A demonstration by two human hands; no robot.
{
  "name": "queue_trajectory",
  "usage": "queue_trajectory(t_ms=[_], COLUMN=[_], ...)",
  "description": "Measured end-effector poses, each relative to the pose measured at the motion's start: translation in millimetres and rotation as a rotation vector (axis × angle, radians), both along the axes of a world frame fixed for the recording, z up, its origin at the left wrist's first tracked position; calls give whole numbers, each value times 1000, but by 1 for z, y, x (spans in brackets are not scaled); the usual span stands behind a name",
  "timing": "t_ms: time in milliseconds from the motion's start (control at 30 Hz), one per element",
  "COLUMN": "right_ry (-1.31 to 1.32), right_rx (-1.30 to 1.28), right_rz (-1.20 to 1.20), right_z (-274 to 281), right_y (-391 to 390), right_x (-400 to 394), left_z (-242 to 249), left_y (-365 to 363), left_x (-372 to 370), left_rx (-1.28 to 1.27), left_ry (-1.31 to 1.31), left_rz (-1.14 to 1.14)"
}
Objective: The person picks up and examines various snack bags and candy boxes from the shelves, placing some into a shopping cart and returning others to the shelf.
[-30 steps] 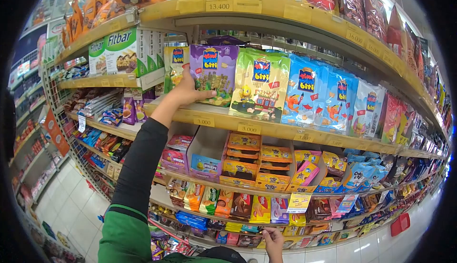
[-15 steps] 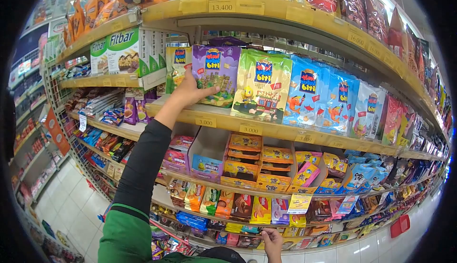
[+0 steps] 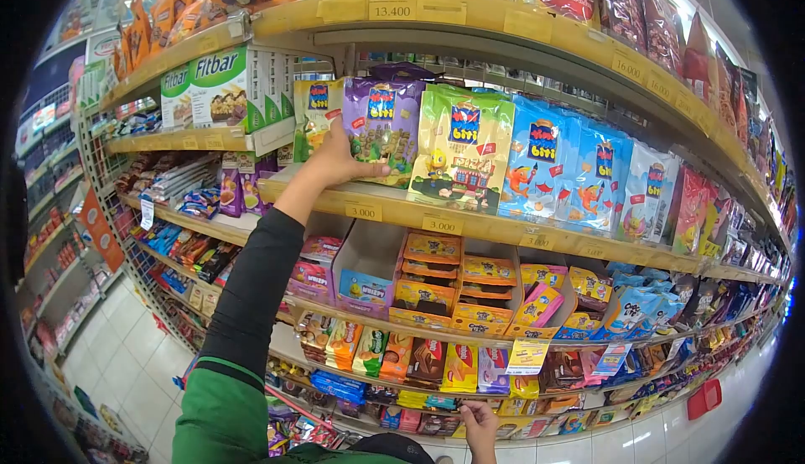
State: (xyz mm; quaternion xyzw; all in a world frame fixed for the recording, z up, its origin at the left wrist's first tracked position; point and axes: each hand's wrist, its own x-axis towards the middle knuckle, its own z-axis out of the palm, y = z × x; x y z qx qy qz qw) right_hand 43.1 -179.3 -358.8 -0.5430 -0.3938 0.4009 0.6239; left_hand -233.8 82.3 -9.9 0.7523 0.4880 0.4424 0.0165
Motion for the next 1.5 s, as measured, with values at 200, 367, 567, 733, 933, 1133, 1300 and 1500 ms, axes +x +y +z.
queue_trajectory(t_ms=[200, 367, 567, 733, 933, 1133, 1300, 1500], right_ry=[-29, -20, -48, -119, -122, -75, -101, -150], right_rx=[-18, 0, -9, -11, -79, -151, -163, -208], right_rz=[-11, -15, -24, -60, -75, -77, -17, 15], right_z=[1, 2, 4, 1, -6, -12, -8, -6], right_y=[-5, -9, -16, -23, -31, -26, -11, -1], right_x=[1, 0, 0, 8, 20, 23, 17, 6], left_z=[-2, -2, -7, -45, -152, -278, -410, -618], left_y=[-1, -11, -30, -91, -140, -174, -224, -318], left_x=[1, 2, -10, -49, -144, -225, -259, -258], left_rx=[96, 233, 960, 991, 680, 396, 91, -579], left_ry=[-17, -23, -99, -170, -134, -517, -252, -530], left_rz=[41, 78, 7, -52, 287, 702, 1064, 1111])
